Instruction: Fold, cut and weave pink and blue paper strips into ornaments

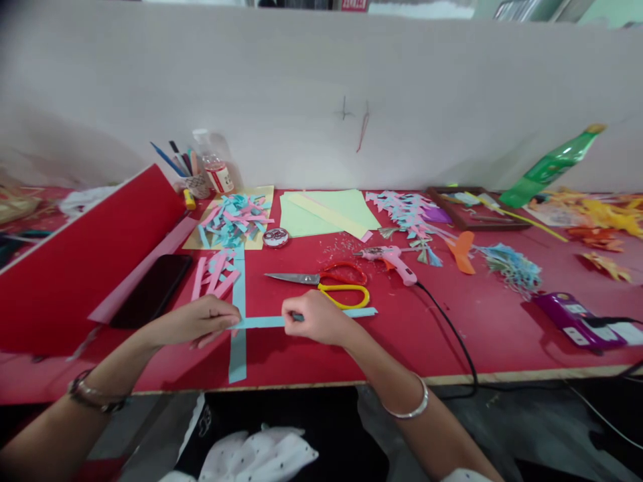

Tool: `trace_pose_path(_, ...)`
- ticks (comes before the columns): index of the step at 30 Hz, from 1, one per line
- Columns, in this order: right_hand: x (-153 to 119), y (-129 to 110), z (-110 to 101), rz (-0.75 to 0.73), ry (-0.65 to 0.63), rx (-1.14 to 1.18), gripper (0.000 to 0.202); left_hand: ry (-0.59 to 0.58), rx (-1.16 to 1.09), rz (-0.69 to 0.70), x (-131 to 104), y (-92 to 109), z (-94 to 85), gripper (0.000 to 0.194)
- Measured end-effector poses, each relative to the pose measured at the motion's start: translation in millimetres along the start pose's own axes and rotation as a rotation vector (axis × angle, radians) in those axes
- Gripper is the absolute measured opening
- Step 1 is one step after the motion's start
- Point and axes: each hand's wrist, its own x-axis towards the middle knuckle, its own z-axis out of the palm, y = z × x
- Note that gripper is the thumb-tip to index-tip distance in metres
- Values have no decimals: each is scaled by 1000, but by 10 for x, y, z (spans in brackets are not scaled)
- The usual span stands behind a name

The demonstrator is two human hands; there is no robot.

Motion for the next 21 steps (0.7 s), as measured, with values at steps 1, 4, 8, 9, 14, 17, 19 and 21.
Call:
trace_pose_path(1, -21, 24, -29, 9, 9, -8, 9, 6, 0, -2, -6, -20, -22, 36)
trace_pose_path(4, -89, 94, -121, 28, 45, -46, 9, 36, 22, -24, -35, -88, -89, 36)
trace_pose_path(8, -195, 161, -255, 70, 70, -93, 11, 73, 47, -72, -106, -174, -190, 40)
trace_pose_path(9, -224, 173, -289, 86, 72, -101, 11, 82, 48, -83, -129, -192, -216, 40)
trace_pose_path(14, -381, 229, -437, 165, 66, -130, 13, 86, 35, -140, -246, -280, -318, 40)
trace_pose_path(17, -479, 274, -479, 206, 58, -123, 15, 85, 39, -155, -276, -327, -323, 40)
trace_pose_path(19, -545, 309, -486, 232, 55, -129, 15, 85, 47, -145, -278, -355, -309, 39)
trace_pose_path(21, -608, 346, -488, 247, 55, -137, 14, 86, 54, -130, -274, -382, -298, 39)
